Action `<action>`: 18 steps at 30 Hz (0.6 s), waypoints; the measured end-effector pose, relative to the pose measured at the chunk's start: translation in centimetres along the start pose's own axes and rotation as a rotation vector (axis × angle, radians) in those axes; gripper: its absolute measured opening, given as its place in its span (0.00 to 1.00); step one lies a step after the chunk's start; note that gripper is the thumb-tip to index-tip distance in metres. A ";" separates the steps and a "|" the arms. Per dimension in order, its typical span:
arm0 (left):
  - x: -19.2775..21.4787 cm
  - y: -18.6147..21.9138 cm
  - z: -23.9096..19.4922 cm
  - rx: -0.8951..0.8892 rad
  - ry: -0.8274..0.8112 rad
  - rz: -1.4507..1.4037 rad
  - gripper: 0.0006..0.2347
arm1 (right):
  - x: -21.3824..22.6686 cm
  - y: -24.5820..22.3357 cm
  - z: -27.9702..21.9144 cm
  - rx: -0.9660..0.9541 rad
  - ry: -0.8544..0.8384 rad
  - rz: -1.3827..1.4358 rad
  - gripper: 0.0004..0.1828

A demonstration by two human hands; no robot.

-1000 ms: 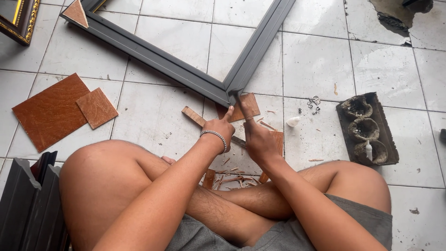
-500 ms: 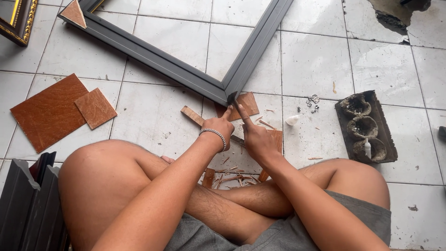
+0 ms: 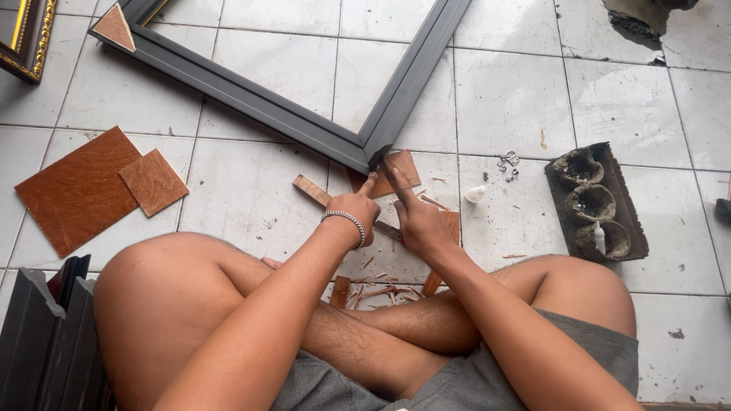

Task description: The person cuts a rectangular piece of wood into a triangle using a utility knife, applies glue to the corner of a grey picture frame, and inserts the triangular piece into the corner joint. They then use a hammer to tap the piece into place and repeat the process for another corner.

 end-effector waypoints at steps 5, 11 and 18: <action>-0.7 -3.7 2.3 0.133 0.135 -0.449 0.06 | 0.7 4.7 2.1 -0.166 0.167 0.416 0.28; -1.4 -6.0 3.6 0.323 0.282 -1.167 0.06 | 3.1 2.6 1.6 0.039 0.291 -0.119 0.25; -0.7 -5.2 3.8 0.292 0.298 -1.246 0.06 | 2.5 -1.7 1.6 0.101 0.314 0.537 0.06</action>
Point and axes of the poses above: each hand's wrist, its own z-axis towards the middle knuckle, its own x-axis out of the back of the hand, y = z × x, the point moved 7 cm from there along z, towards the middle knuckle, and after that the axes turned 2 degrees about z, right-handed, at the moved point
